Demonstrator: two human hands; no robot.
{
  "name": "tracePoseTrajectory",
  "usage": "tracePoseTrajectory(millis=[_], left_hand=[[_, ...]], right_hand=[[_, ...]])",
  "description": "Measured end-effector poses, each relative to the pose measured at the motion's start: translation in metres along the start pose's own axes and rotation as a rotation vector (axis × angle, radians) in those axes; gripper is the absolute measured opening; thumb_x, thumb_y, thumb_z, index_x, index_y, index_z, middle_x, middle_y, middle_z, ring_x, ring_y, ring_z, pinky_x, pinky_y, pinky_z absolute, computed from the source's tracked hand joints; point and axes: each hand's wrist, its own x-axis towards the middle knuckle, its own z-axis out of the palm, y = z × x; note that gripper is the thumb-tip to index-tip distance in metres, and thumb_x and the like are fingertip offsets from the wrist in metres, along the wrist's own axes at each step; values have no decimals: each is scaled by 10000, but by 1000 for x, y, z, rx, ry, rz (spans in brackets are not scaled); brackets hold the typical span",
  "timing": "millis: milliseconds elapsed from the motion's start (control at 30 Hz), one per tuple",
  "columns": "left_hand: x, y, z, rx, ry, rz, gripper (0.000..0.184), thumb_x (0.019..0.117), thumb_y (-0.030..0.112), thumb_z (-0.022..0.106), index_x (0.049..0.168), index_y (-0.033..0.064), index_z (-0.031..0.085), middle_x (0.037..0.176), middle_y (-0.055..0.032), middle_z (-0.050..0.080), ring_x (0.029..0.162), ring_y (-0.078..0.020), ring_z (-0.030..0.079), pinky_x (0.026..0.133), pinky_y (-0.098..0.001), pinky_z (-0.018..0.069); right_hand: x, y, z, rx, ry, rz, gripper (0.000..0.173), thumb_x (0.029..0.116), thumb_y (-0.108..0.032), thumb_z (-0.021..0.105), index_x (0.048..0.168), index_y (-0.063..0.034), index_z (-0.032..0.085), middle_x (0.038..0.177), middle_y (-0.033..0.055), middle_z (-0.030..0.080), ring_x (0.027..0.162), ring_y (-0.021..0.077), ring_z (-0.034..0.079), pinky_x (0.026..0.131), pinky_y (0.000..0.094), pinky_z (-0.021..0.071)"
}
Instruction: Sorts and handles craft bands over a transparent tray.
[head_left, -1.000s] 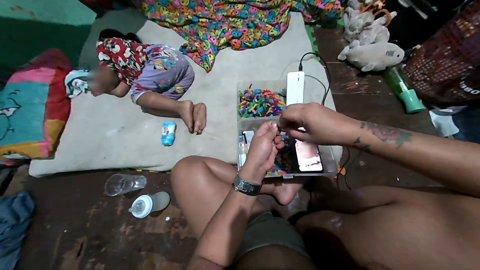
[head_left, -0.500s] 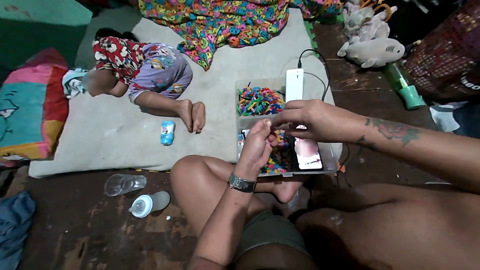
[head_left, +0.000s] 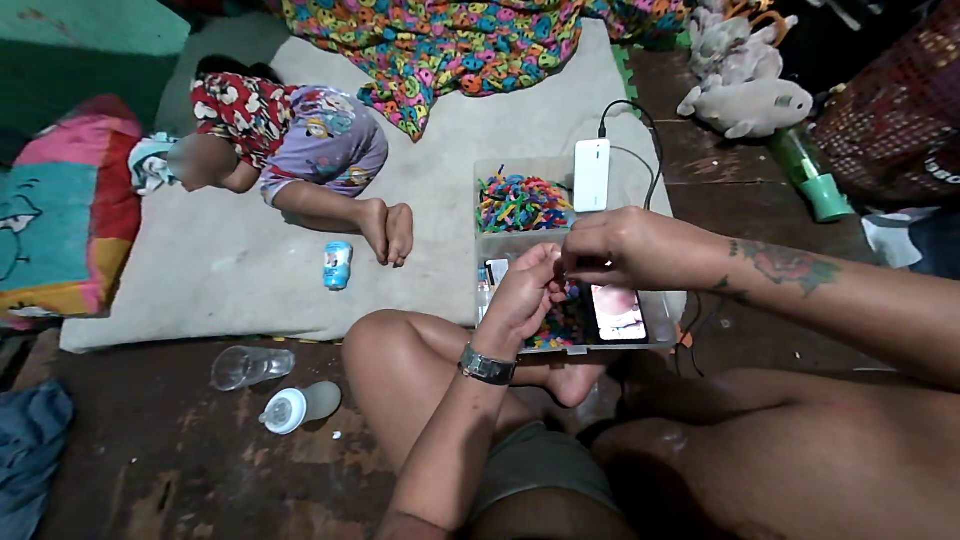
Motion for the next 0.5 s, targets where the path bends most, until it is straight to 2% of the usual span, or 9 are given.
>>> tracePoseTrajectory(millis=[233, 367, 433, 467, 500], left_hand=[[3, -3, 1, -27, 59, 12, 175, 1096, 112, 373, 1073, 116, 547, 795, 23, 558, 610, -33, 518, 580, -171, 471], [0, 1, 5, -21, 176, 113, 171, 1105, 133, 362, 1073, 116, 529, 741, 43, 521, 571, -26, 495, 575, -169, 473], [1, 2, -1, 40, 250, 214, 179, 1111, 161, 349, 1094, 127, 524, 728, 60, 495, 563, -17, 476, 571, -164, 465], [2, 3, -3, 79, 276, 264, 169, 1113, 176, 343, 1069, 147, 504, 695, 72, 454, 548, -14, 447, 555, -162, 439], [3, 4, -5, 106, 282, 309, 165, 1111, 184, 341, 1040, 164, 488, 675, 79, 427, 538, -12, 426, 547, -163, 420]], right_hand=[[0, -4, -4, 46, 23, 68, 81, 820, -57, 767, 802, -55, 688, 708, 15, 624, 628, 89, 601, 591, 257, 535], [-2, -1, -4, 95, 80, 161, 116, 839, -68, 705, 748, -66, 633, 641, -6, 557, 548, 59, 520, 495, 227, 448], [-2, 2, -5, 120, 124, 236, 181, 863, -117, 645, 698, -92, 575, 612, -27, 500, 532, 36, 457, 476, 214, 364], [-1, 1, -9, 141, 110, 303, 209, 908, -135, 637, 715, -87, 571, 614, -28, 490, 539, 38, 456, 490, 225, 360], [0, -1, -13, 187, 74, 403, 235, 977, -170, 636, 768, -70, 598, 631, -14, 510, 554, 57, 491, 519, 250, 400]])
